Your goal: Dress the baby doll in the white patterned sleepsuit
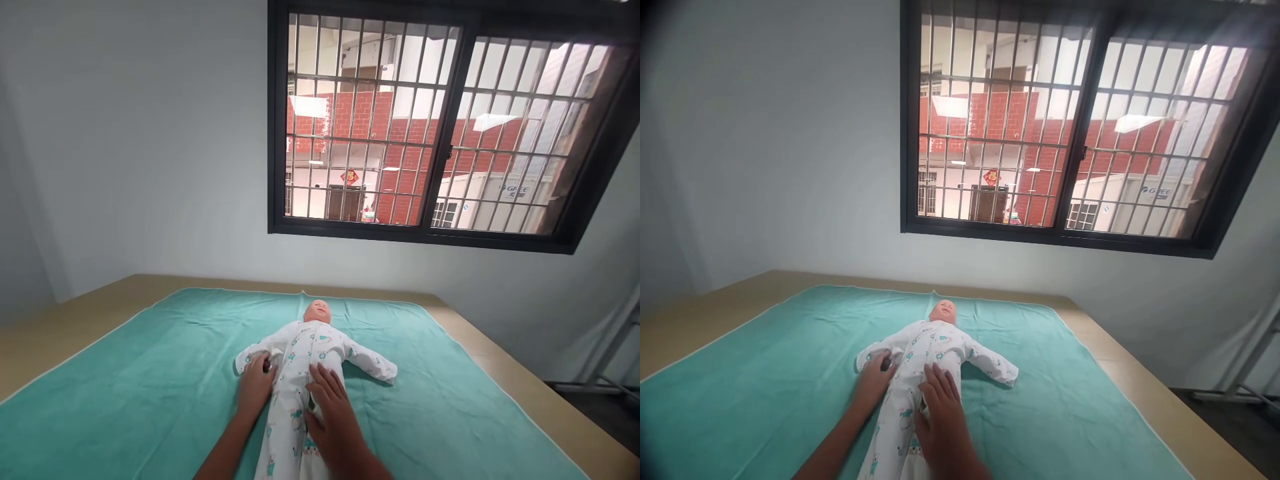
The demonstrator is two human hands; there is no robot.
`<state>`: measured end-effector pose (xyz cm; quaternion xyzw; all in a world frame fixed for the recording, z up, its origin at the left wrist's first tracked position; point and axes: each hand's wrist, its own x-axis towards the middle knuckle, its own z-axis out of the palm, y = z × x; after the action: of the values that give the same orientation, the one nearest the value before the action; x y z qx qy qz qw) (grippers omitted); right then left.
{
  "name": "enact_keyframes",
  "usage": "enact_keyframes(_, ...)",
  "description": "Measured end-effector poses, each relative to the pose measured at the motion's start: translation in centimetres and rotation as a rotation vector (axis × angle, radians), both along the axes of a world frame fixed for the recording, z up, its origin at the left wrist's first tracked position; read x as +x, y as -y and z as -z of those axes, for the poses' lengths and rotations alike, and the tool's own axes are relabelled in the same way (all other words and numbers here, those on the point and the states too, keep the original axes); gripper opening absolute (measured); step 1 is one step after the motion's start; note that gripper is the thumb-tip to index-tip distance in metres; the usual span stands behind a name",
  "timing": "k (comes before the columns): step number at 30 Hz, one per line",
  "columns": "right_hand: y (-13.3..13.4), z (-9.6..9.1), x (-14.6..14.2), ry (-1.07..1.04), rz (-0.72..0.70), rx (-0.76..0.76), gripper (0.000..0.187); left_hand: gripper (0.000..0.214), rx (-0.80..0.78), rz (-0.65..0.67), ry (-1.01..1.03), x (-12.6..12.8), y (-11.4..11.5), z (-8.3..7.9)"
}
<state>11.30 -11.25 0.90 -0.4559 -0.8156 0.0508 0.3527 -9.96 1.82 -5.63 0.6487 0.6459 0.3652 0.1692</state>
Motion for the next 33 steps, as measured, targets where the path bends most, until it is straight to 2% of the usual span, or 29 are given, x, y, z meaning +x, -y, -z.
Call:
enact_keyframes(4, 0.4, 1.0, 0.5, 0.006, 0.014, 0.073, 0.044, 0.021, 0.075, 0.057, 0.13, 0.2, 0.3, -0.6)
enact_keyframes(7, 0.5, 0.9, 0.9, -0.013, -0.012, 0.097, 0.044, 0.027, 0.113, 0.088, 0.263, 0.4, 0.8, -1.2)
enact_keyframes(12, 0.3, 0.8, 1.8, -0.028, -0.043, 0.19, 0.037, 0.041, 0.137, 0.064, 0.407, -0.4, 1.2, -1.8)
enact_keyframes(16, -0.3, 1.3, 2.5, -0.066, 0.068, 0.228, 0.04, 0.051, 0.091, 0.092, 0.408, -1.2, 1.1, -1.9)
enact_keyframes(19, -0.4, 1.2, 3.0, -0.079, 0.144, 0.222, 0.036, 0.045, 0.039, 0.132, 0.34, -1.3, 1.3, -1.6)
enact_keyframes(22, -0.1, 0.8, 3.4, -0.077, 0.131, 0.175, 0.021, 0.034, -0.018, 0.141, 0.307, -0.9, 1.6, -1.5)
enact_keyframes(25, 0.2, 0.5, 3.4, -0.08, 0.093, 0.168, 0.019, 0.034, -0.082, 0.14, 0.351, -0.8, 2.0, -1.8)
enact_keyframes(29, 0.2, 0.8, 3.3, -0.049, 0.055, 0.174, 0.025, 0.042, -0.087, 0.126, 0.492, -1.6, 3.0, -3.6)
enact_keyframes(33, -0.1, 1.0, 3.2, 0.015, 0.015, 0.098, 0.037, 0.048, 0.004, 0.061, 0.744, -2.8, 3.9, -7.5)
